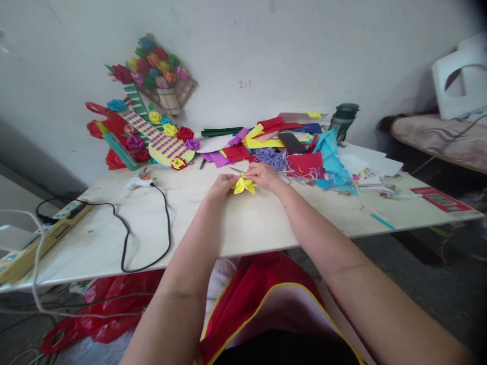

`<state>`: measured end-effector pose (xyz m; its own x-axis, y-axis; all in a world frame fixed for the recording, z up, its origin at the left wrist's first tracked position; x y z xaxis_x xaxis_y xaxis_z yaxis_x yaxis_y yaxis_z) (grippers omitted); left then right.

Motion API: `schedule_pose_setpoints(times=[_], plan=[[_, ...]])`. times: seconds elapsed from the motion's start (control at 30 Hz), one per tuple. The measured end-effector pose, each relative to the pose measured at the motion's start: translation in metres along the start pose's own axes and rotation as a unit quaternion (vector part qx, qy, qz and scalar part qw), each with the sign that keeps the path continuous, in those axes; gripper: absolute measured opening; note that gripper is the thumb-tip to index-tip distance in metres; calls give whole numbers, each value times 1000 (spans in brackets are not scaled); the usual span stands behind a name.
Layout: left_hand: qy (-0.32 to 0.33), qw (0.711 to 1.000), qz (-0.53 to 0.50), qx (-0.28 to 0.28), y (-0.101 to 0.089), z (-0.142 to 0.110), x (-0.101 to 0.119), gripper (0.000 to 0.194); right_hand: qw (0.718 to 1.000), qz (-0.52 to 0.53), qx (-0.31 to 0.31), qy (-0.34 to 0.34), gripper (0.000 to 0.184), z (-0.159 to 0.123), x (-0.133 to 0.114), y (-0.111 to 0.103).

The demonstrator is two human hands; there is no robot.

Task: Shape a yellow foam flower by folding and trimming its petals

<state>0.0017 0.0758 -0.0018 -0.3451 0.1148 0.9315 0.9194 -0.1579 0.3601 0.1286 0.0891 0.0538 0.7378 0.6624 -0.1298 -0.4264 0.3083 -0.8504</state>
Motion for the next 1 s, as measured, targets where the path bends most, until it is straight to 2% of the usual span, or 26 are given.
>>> schedule_pose_setpoints(times=[0.17, 0.47, 1.0], plan=[[7, 1000, -4, 3, 0, -2, 3, 35, 998, 54, 31, 8, 17, 2, 7, 3], [17, 1000, -24, 7, -3, 2, 1, 42, 993, 109, 38, -2, 14, 2, 9, 5], [-17, 999, -29, 7, 1, 0, -2, 28, 992, 120, 43, -7, 17, 2, 9, 8]])
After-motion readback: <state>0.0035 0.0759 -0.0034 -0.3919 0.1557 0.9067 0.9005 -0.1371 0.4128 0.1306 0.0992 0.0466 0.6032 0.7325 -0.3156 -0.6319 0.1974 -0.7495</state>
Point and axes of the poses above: each hand's wrist, its own z-axis towards the middle knuckle, its own y-axis out of the palm, x = y × z, the point moved 8 cm from there along z, towards the middle knuckle, and after that the axes turned 14 degrees about -z, right-handed, at the moved point
